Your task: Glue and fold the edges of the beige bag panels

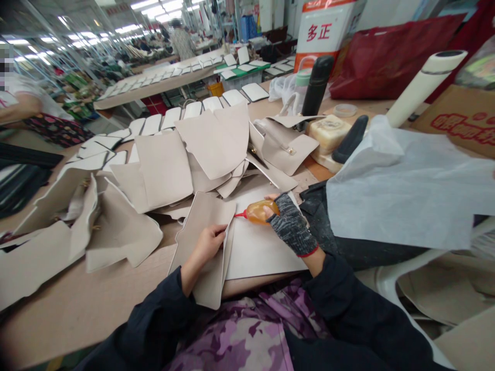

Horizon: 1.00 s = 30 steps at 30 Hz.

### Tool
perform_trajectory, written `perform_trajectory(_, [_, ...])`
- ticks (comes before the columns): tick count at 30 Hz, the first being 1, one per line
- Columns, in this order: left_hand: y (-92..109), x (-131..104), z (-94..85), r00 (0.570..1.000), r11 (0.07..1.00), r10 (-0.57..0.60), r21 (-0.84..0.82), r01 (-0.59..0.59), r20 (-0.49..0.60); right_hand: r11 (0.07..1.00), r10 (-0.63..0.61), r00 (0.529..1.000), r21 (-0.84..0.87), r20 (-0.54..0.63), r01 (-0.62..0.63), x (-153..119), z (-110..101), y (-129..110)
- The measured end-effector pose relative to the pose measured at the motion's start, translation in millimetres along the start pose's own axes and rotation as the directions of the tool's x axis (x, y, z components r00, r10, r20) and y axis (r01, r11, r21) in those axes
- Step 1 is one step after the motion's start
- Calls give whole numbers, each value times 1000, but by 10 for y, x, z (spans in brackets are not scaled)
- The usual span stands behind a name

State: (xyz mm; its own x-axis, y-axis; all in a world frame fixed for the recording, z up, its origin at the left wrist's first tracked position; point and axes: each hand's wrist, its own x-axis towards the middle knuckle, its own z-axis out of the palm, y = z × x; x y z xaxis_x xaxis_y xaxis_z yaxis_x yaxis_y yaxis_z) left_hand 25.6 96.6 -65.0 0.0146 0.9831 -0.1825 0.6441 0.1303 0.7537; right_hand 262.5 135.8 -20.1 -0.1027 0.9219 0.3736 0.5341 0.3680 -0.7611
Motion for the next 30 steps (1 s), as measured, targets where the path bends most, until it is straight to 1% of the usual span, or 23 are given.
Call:
perform_trajectory(4, [-30, 7, 18, 1000, 1000, -8, 4, 8, -8, 1000, 16, 1000, 10, 18, -16, -14, -5, -6])
perform_trajectory(8, [-43, 5, 29, 1000, 1000, -15, -2, 15, -18, 999, 36, 999, -20, 27, -35, -73, -34, -40])
perform_trajectory(13, [-27, -3, 27, 999, 1000, -29, -1, 29, -27, 996, 73, 996, 52, 55, -76, -209, -60, -96])
perform_trajectory(17, [-18, -15, 32, 999, 999, -39, -11, 39, -37, 995, 91, 994, 31, 57, -93, -321, -69, -118])
perform_trajectory(24, [-39, -32, 56, 999, 998, -40, -43, 39, -34, 986, 129, 983, 92, 131, -142, -491, -84, -89])
perform_trajectory(30, [-34, -24, 61, 999, 998, -31, -51, 29, -41, 982, 149, 978, 95, 146, -163, -634, -99, -97])
